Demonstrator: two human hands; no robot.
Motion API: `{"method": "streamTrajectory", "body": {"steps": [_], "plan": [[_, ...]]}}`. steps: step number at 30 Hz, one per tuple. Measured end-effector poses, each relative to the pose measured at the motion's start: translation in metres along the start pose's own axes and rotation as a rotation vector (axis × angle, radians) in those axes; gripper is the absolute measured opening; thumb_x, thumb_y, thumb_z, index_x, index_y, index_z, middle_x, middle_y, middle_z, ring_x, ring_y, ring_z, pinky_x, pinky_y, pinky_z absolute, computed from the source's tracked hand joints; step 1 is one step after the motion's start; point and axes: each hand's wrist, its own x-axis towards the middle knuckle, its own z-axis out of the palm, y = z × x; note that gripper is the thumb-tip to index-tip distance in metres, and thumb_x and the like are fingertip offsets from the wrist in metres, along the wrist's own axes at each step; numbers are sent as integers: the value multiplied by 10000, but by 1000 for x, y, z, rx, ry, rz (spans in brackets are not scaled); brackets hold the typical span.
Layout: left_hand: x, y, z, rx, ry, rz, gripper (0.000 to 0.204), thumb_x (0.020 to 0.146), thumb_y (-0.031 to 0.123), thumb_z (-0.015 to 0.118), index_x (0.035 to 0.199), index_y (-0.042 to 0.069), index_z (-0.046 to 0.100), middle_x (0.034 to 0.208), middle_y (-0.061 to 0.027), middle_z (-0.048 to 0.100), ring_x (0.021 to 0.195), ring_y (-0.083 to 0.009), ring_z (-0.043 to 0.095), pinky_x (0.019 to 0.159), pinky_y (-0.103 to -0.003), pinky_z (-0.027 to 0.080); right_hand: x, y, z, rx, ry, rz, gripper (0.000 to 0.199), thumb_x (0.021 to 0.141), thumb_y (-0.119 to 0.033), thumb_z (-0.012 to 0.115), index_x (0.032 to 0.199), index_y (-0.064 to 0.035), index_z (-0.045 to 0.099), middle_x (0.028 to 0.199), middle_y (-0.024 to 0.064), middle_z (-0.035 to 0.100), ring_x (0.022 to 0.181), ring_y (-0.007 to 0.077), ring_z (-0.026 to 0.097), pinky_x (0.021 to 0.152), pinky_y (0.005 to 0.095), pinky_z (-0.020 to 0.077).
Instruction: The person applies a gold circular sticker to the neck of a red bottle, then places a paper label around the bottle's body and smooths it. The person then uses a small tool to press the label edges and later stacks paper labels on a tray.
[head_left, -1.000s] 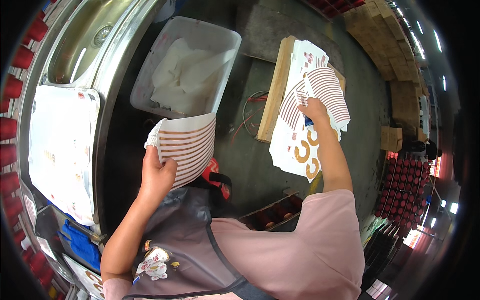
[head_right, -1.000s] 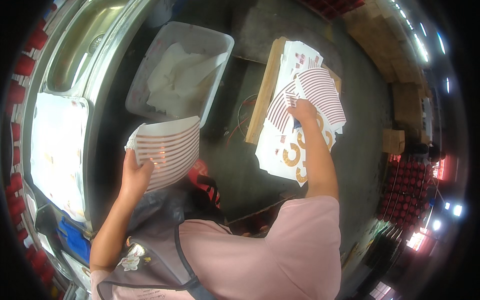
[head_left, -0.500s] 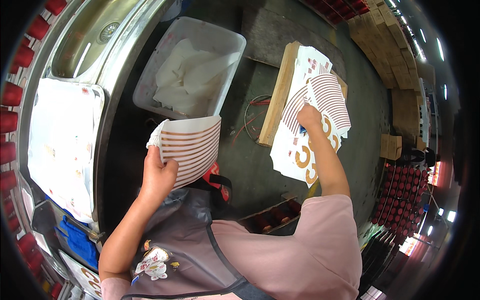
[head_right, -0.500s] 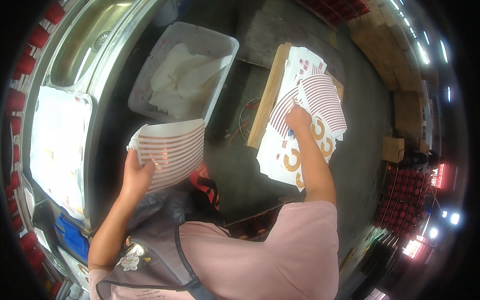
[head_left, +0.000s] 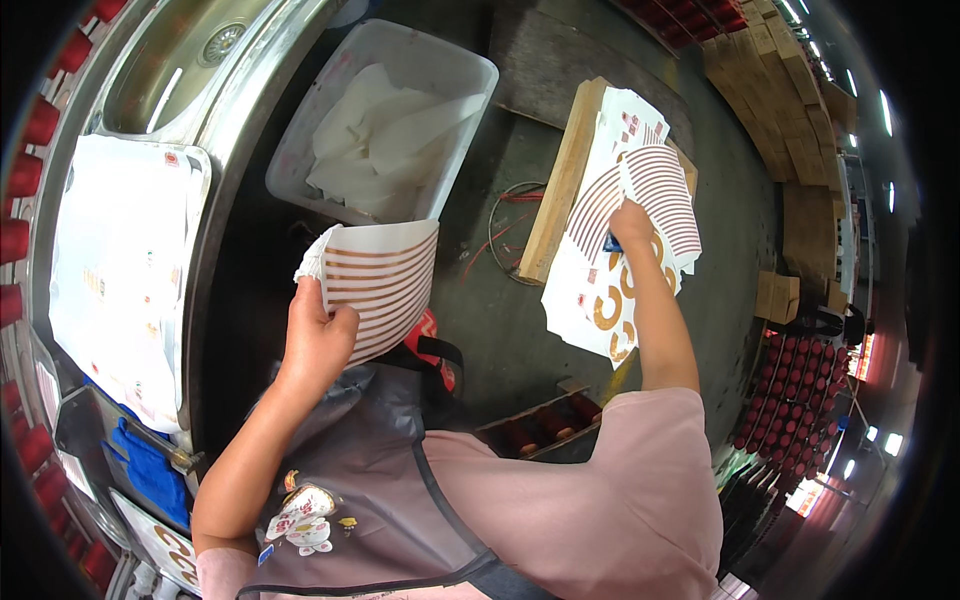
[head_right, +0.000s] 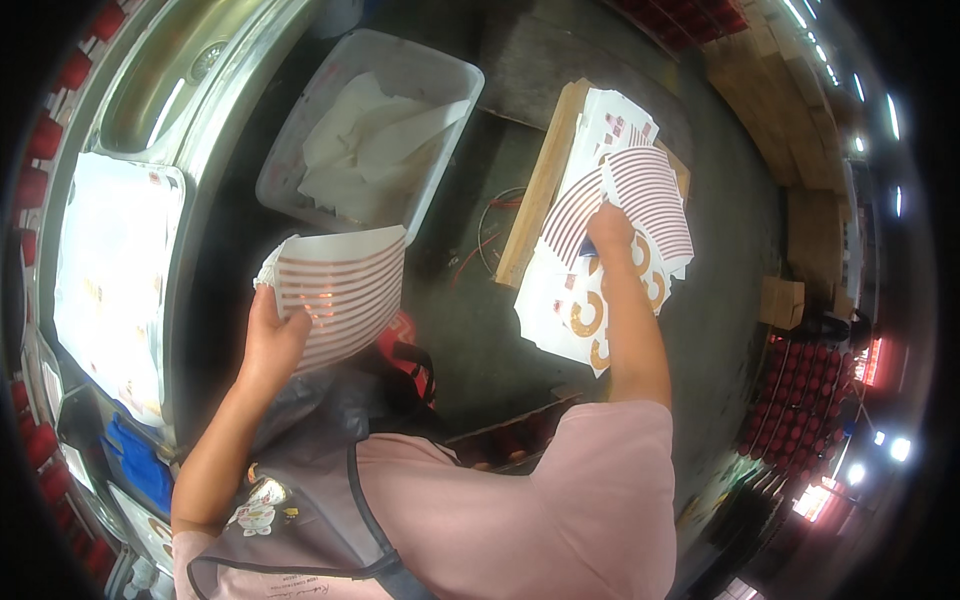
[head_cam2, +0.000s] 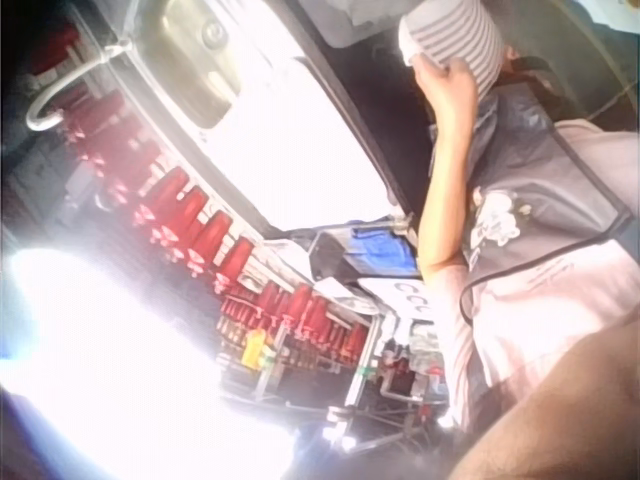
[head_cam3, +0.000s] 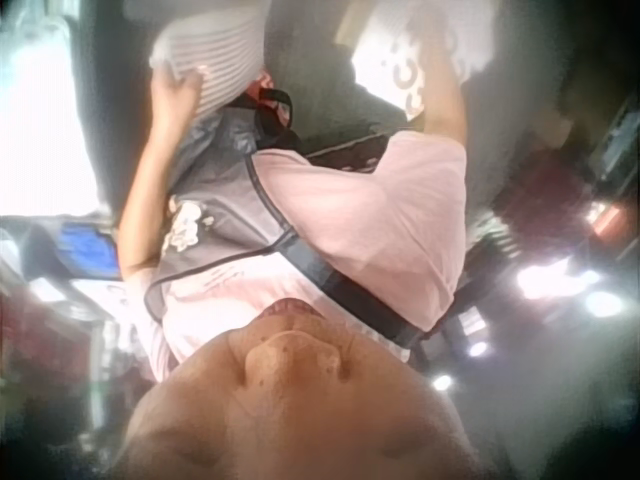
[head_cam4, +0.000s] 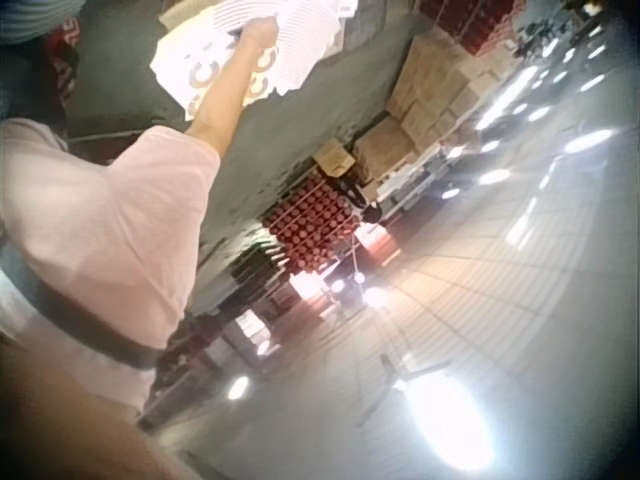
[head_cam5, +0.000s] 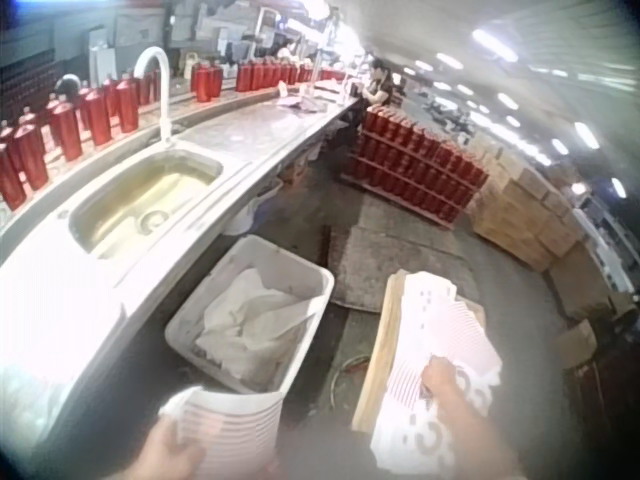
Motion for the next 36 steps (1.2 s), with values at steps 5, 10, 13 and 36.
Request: {"method": "streamTrajectory", "body": {"steps": [5,10,13,36], "plan": [[2,0,4,45,7,19,600,797,-110,431,1396,-86,408,1301,-200,587,1245,-244,565,1064,-337,419,24,62,-8,309,154,-25,338,845,-196,514,1021,43,674,1084,311,659,1043,487,617,929,518,481],[4,1,8,17,-16,-12,577,803,-115,440,1380,-88,419,1267,-200,610,1199,-239,598,1028,-333,454,30,90,3,714,160,-52,319,825,-158,532,1008,67,665,919,279,684,890,431,657,821,448,490],[3,1,7,27,-16,-33,568,806,-118,445,1374,-88,422,1246,-194,623,1174,-237,614,1011,-332,470,23,83,8,809,170,-12,311,824,-155,540,1003,66,664,893,257,693,834,389,664,784,429,491],[8,32,30,55,-55,-90,563,800,-132,447,1360,-83,427,1286,-189,587,1227,-236,572,1047,-341,440,-75,-49,-27,338,209,-86,279,855,-239,585,989,-15,681,869,256,692,860,398,686,747,475,537]]}}
